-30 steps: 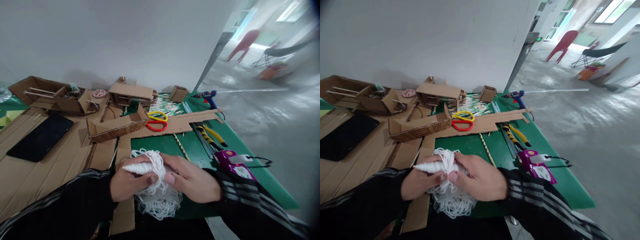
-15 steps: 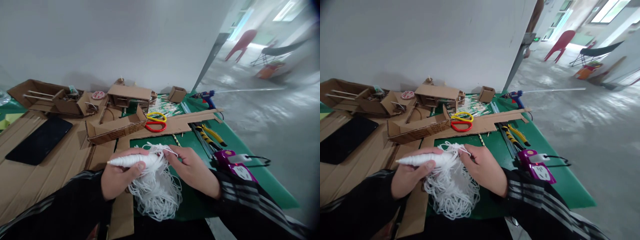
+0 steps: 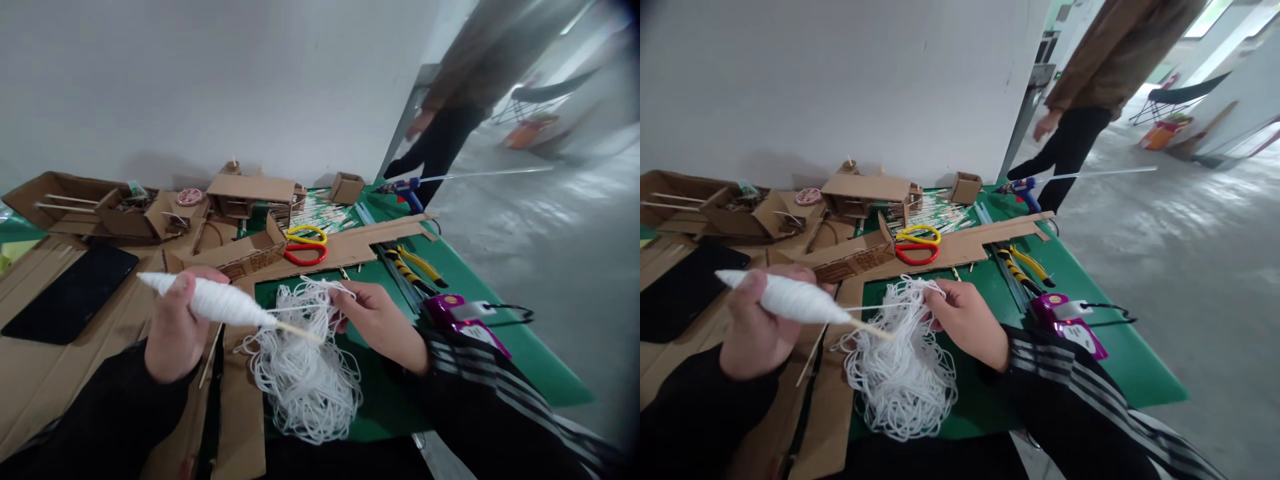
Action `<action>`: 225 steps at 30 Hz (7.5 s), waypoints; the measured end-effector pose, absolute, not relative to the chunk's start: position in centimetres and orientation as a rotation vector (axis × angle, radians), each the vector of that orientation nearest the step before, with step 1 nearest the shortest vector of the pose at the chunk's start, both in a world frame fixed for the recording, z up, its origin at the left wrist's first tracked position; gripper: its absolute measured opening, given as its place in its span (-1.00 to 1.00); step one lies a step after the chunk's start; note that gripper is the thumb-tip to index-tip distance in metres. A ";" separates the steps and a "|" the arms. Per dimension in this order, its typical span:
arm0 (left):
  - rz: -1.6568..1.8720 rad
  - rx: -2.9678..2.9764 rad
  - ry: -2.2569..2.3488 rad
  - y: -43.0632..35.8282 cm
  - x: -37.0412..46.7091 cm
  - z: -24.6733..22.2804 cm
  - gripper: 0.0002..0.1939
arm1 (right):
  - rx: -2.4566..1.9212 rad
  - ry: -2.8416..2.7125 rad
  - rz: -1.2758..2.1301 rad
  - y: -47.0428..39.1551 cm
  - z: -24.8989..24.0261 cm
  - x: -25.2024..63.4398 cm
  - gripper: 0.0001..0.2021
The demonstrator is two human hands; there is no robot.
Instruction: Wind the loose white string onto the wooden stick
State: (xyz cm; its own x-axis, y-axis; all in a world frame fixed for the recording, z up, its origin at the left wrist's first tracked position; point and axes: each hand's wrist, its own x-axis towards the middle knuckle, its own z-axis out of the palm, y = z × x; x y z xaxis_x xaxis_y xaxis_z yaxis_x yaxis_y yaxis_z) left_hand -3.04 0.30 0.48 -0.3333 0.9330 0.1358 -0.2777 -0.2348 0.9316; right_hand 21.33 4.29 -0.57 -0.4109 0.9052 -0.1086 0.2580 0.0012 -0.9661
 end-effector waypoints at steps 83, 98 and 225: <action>1.020 1.264 1.126 0.6 1.2 1.7 -0.58 | -1.171 -2.117 0.478 4.2 0.9 21.8 -0.80; 1.209 1.155 1.055 0.0 1.8 1.6 -0.59 | -0.932 -1.955 1.257 4.8 1.3 22.4 -0.78; 1.175 1.249 0.968 0.3 1.0 -0.3 -0.51 | -0.989 -2.066 0.672 4.3 -1.1 22.0 -0.91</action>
State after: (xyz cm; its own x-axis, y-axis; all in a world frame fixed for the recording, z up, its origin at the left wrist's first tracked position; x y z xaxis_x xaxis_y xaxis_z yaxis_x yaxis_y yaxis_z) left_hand 0.95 0.26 -0.30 0.1705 0.9827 0.0719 -0.1171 -0.0523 0.9917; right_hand 21.97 4.25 -1.10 -0.4318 0.8128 0.3910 0.4270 0.5660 -0.7052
